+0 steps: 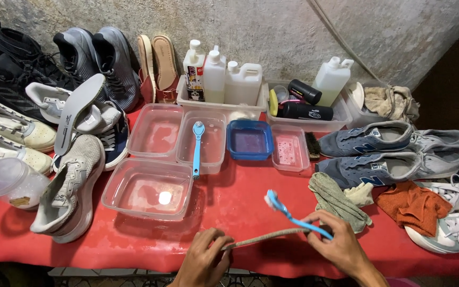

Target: The person cleans a gray shoe insole on a red table using a blue toothbrush and an orange cloth. They scrub the insole with the brush, wipe it with the cloth, and place it inside a white sneaker. The workspace contains several pairs of shoes, plastic containers with water, and cleaning supplies.

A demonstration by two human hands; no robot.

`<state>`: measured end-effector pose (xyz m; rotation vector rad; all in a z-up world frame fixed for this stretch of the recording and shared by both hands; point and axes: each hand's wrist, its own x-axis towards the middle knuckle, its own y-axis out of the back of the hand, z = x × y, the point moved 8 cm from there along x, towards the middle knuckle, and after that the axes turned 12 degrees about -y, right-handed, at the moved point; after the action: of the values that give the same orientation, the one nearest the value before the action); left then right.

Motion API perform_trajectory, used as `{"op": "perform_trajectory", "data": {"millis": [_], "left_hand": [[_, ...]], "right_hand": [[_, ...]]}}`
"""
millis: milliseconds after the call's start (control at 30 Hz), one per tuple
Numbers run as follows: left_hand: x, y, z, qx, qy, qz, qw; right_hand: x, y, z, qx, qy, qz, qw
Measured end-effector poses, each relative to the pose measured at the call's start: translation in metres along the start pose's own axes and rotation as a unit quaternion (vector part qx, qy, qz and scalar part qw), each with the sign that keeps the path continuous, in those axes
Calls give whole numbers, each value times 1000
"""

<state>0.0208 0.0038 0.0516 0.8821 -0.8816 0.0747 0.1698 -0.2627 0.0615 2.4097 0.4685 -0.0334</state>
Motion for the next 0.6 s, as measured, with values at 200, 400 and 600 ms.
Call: {"op": "perform_trajectory", "data": {"millis": [200, 400, 600], "left_hand": [[-1, -14, -33, -91, 173, -27, 980], [-3, -20, -42, 0, 180, -85, 980], [-4, -29, -43, 30, 156, -126, 979]], "right_hand": [[5, 18, -34, -2, -1, 135, 991], [10, 6, -19, -36, -13, 161, 986], [7, -8, -17, -29, -4, 137, 990]]}}
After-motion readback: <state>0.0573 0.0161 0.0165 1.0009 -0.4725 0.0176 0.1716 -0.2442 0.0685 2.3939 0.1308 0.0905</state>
